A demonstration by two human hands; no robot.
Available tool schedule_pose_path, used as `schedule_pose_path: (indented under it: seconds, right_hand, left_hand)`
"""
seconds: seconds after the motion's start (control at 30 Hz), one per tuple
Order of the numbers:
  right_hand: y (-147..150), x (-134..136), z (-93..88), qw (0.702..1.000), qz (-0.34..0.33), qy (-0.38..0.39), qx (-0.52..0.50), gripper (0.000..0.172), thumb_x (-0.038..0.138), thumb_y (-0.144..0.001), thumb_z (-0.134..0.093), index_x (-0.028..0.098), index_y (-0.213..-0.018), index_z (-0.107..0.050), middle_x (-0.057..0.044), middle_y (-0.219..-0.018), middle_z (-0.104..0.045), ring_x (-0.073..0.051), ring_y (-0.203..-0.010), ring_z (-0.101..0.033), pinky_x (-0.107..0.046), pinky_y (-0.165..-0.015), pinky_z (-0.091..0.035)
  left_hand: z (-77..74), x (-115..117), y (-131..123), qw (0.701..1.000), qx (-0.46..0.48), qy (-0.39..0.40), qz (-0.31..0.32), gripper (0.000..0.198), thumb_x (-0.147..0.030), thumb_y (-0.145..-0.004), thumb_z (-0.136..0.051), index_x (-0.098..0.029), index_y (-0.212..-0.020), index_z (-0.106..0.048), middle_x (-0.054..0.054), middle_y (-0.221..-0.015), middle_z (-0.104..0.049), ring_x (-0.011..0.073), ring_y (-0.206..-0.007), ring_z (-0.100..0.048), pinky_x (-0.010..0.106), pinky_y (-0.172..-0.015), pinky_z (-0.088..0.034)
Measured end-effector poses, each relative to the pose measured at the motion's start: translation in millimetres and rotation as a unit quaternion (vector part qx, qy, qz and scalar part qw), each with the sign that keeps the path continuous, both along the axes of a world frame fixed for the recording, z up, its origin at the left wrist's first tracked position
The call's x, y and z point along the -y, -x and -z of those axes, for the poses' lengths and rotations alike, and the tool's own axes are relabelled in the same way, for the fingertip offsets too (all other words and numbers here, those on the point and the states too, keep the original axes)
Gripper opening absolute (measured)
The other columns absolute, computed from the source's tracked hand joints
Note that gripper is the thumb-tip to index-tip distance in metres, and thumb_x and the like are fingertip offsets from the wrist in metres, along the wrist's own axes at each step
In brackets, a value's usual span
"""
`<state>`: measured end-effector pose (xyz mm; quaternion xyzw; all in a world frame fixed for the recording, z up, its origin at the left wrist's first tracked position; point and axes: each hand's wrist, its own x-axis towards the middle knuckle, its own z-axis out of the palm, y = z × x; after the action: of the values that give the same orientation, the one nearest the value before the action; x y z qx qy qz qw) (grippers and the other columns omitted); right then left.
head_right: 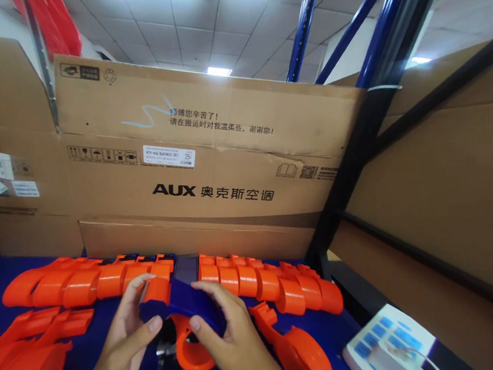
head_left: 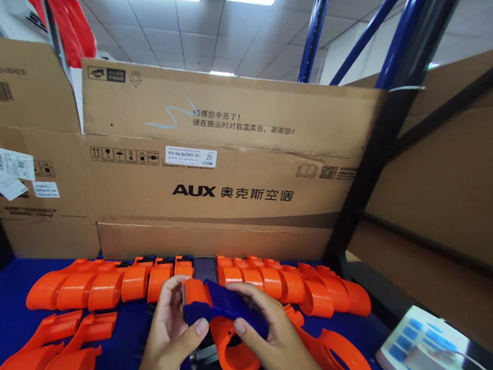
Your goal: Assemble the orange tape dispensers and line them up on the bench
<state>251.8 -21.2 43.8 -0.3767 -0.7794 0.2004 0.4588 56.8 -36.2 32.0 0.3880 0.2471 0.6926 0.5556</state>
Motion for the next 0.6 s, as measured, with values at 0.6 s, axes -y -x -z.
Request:
schedule_pose_path:
  seconds: [0.6]
  right_hand:
    - [-4.0,-5.5,12.6,0.943,0.042,-0.296,0.144,0.062,0.026,-0.087,-0.075,0.025,-0.144,-0.050,-0.012,-0.110,-0.061,-0.028,-0.097,-0.061,-0.048,-0.084,-0.054]
  left_hand:
    - [21.3,-16.9,15.1,0.984,-0.153,-0.022,-0.088,0.049,-0.030,-0.072,-0.086,-0.029,-0.114,-0.060,-0.001,-0.101,-0.070,0.0189,-0.088,-0.065,0.025,-0.079,-0.051]
